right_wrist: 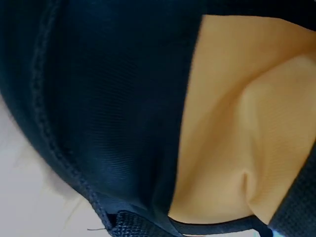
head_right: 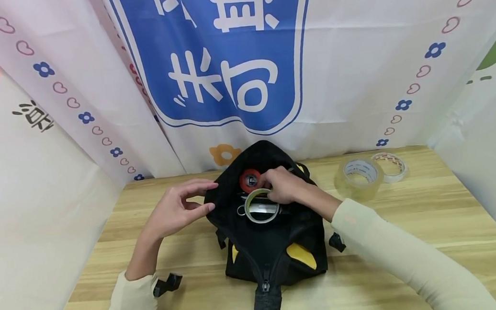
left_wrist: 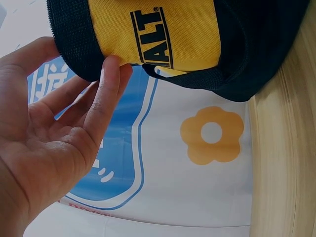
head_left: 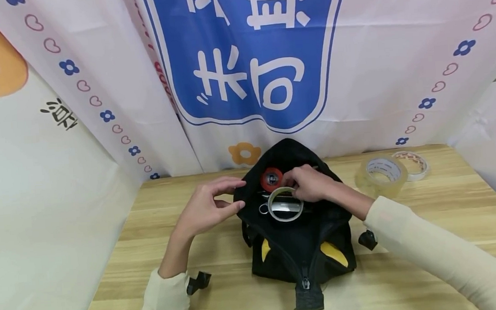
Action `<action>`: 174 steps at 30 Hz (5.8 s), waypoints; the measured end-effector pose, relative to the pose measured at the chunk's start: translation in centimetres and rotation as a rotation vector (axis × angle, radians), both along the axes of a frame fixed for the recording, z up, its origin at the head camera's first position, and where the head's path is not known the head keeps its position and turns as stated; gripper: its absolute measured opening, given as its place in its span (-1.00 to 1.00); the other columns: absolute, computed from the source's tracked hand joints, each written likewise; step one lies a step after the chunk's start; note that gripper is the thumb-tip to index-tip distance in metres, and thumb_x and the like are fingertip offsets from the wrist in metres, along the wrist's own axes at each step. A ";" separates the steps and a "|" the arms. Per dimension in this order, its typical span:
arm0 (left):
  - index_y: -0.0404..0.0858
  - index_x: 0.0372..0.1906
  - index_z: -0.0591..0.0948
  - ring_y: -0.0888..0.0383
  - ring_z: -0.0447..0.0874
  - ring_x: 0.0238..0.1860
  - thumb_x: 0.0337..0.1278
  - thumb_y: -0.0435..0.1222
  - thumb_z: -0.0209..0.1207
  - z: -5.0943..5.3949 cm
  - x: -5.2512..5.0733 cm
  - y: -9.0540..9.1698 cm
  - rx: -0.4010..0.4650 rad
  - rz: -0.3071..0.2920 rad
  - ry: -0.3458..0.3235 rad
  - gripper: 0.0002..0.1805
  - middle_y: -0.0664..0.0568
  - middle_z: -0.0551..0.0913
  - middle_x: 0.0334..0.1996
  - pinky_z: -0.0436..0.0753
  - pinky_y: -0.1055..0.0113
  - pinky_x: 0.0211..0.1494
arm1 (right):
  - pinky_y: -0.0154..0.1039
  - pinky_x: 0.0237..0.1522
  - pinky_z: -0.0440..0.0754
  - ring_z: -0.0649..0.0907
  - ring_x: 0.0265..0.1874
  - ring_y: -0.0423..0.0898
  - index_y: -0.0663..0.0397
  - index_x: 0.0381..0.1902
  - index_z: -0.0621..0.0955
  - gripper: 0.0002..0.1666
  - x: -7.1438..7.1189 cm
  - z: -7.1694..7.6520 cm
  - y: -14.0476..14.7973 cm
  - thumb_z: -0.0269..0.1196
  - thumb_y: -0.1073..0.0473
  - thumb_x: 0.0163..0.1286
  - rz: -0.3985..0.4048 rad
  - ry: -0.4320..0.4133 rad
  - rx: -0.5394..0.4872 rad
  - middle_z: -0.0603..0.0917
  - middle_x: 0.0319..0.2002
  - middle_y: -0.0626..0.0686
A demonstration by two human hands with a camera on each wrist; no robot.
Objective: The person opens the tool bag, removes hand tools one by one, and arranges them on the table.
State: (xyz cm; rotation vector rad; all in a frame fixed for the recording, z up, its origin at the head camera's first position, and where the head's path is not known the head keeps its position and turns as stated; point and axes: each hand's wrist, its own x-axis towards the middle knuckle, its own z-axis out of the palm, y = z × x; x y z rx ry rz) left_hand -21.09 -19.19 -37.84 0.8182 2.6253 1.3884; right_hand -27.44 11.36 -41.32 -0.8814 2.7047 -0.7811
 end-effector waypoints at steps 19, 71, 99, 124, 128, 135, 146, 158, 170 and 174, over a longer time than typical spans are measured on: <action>-0.28 0.29 0.71 -0.15 0.74 0.20 0.32 -0.34 0.42 -0.1 0.1 -0.1 0.004 0.007 -0.005 -0.54 -0.15 0.69 0.34 0.86 0.31 0.05 | -0.22 -0.25 0.83 0.75 -0.12 0.05 0.16 0.30 0.70 -0.55 3.0 8.3 7.0 0.24 0.37 0.49 -0.140 -0.077 -0.291 0.80 0.09 0.23; -0.29 0.30 0.71 -0.13 0.74 0.19 0.31 -0.35 0.42 -0.1 0.1 0.0 0.025 0.013 -0.016 -0.53 -0.14 0.68 0.35 0.86 0.32 0.03 | -0.20 -0.32 0.87 0.66 -0.38 -0.41 0.70 0.38 0.39 -0.44 4.9 -3.5 32.9 0.13 0.30 0.63 -0.698 -0.169 -0.166 0.77 -0.07 0.34; -0.28 0.29 0.72 -0.11 0.74 0.19 0.31 -0.35 0.42 -0.1 0.0 0.0 0.017 0.020 -0.024 -0.54 -0.12 0.69 0.34 0.86 0.32 0.05 | -0.22 -0.29 0.86 0.70 -0.36 -0.39 0.70 0.41 0.35 -0.38 5.8 -4.7 33.1 0.19 0.28 0.63 -0.655 -0.261 -0.130 0.70 0.09 0.53; -0.28 0.29 0.72 -0.10 0.74 0.19 0.30 -0.35 0.43 -0.3 0.0 0.0 0.023 0.021 -0.029 -0.54 -0.11 0.69 0.34 0.86 0.32 0.04 | -0.26 -0.39 0.83 0.65 -0.43 -0.37 0.69 0.34 0.42 -0.44 4.8 -6.6 32.6 0.20 0.32 0.56 -0.726 -0.208 -0.133 0.78 -0.22 0.13; -0.27 0.28 0.72 -0.11 0.73 0.20 0.31 -0.35 0.43 -0.1 -0.1 0.0 0.020 0.022 -0.028 -0.54 -0.11 0.69 0.34 0.86 0.31 0.05 | -0.27 -0.41 0.80 0.65 -0.44 -0.36 0.69 0.32 0.44 -0.44 4.7 -6.4 32.5 0.19 0.27 0.61 -0.721 -0.204 -0.121 0.80 -0.21 0.18; -0.27 0.29 0.72 -0.10 0.73 0.20 0.31 -0.34 0.43 0.0 -0.1 0.0 0.019 0.022 -0.031 -0.54 -0.11 0.69 0.34 0.86 0.30 0.07 | -0.41 -0.45 0.61 0.74 -0.32 0.03 0.61 0.27 0.53 -0.40 4.9 -4.5 31.4 0.28 0.11 0.60 -0.705 -0.058 0.004 0.70 0.02 0.58; -0.27 0.29 0.72 -0.10 0.73 0.21 0.30 -0.33 0.43 -0.1 0.0 0.0 0.019 0.029 -0.030 -0.54 -0.11 0.70 0.33 0.86 0.29 0.08 | -0.55 -0.36 0.56 0.56 -0.32 -0.61 0.44 0.38 0.53 -0.34 4.3 0.5 25.7 0.23 -0.04 0.66 -0.603 -0.011 -0.049 0.69 0.16 0.52; -0.28 0.28 0.72 -0.10 0.73 0.20 0.29 -0.34 0.43 -0.1 0.1 0.0 0.024 0.031 -0.029 -0.54 -0.12 0.70 0.33 0.86 0.31 0.06 | -0.68 -0.21 0.48 0.50 -0.20 -0.66 0.24 0.37 0.62 -0.43 3.3 5.4 18.7 0.33 0.01 0.58 -0.485 0.065 -0.115 0.71 0.23 0.38; -0.28 0.29 0.72 -0.11 0.73 0.21 0.29 -0.33 0.44 -0.1 0.1 -0.1 0.015 0.028 -0.017 -0.53 -0.11 0.70 0.34 0.86 0.29 0.06 | -0.78 -0.12 0.47 0.72 0.19 0.24 0.16 0.34 0.65 -0.50 3.0 8.8 12.8 0.36 0.08 0.55 -0.389 0.088 -0.199 0.72 0.26 0.29; -0.28 0.29 0.72 -0.13 0.72 0.22 0.29 -0.33 0.44 -0.1 0.1 -0.1 0.011 0.027 -0.014 -0.53 -0.12 0.70 0.34 0.86 0.29 0.07 | -0.75 -0.08 0.49 0.73 0.19 0.20 0.12 0.33 0.66 -0.52 3.0 9.4 11.5 0.36 0.09 0.55 -0.366 0.083 -0.210 0.73 0.25 0.24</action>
